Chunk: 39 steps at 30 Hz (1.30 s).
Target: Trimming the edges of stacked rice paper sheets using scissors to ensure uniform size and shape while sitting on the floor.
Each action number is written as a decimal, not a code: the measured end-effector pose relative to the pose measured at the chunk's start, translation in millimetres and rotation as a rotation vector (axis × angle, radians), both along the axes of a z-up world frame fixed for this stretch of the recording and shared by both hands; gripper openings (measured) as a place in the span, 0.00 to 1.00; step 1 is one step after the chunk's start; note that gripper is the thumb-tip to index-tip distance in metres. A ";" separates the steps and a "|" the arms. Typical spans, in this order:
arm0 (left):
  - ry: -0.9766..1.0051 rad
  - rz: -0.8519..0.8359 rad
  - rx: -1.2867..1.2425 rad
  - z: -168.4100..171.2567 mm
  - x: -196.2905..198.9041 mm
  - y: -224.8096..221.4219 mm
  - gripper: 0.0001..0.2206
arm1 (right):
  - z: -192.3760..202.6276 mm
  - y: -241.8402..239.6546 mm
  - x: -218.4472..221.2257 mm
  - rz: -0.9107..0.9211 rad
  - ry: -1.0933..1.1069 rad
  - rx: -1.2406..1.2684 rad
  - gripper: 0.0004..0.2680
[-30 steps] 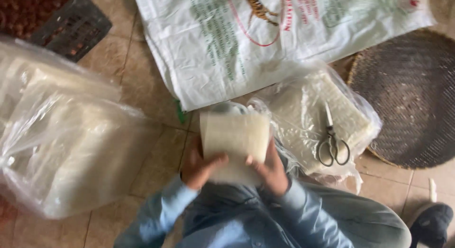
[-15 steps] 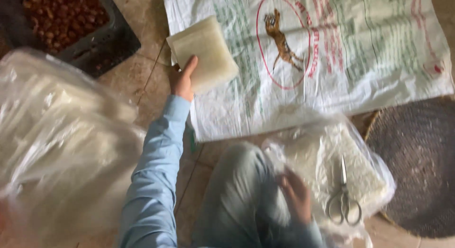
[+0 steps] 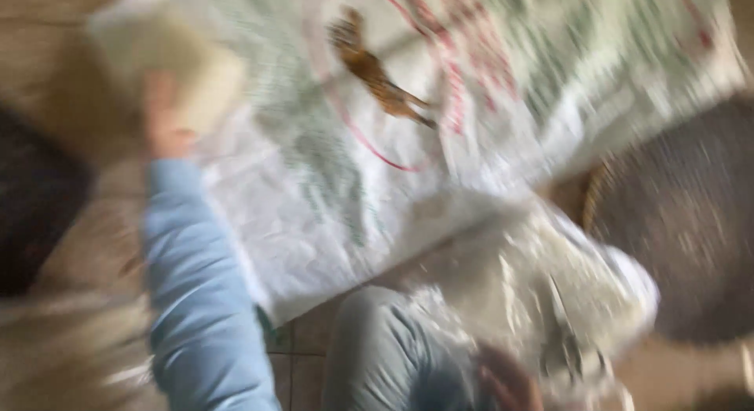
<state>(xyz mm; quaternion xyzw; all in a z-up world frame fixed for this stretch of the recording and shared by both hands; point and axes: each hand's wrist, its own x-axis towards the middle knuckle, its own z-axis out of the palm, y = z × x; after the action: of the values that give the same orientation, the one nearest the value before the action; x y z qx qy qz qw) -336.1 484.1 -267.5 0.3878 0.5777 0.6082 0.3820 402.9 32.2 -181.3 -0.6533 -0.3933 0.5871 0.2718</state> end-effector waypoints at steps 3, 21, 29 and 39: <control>-0.271 -0.089 -0.044 10.1 5.6 -10.4 0.28 | 80.0 28.3 -22.7 -0.016 -0.275 -0.106 0.18; 0.397 -1.449 0.061 157.7 476.0 -352.3 0.18 | 83.6 40.8 65.9 0.200 -1.231 0.446 0.17; 1.555 -1.138 0.297 92.9 496.3 -353.2 0.16 | 74.3 38.1 90.1 -0.196 -0.917 0.266 0.22; 1.538 -1.101 -0.096 160.5 525.3 -325.1 0.31 | 16.0 64.6 217.2 -0.901 -0.841 0.007 0.18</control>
<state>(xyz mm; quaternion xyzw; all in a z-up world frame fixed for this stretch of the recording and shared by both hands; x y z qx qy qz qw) 189.2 159.0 -107.0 0.8843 0.4312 -0.1044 0.1454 620.1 96.8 -165.3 -0.9299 -0.1543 0.1053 0.3169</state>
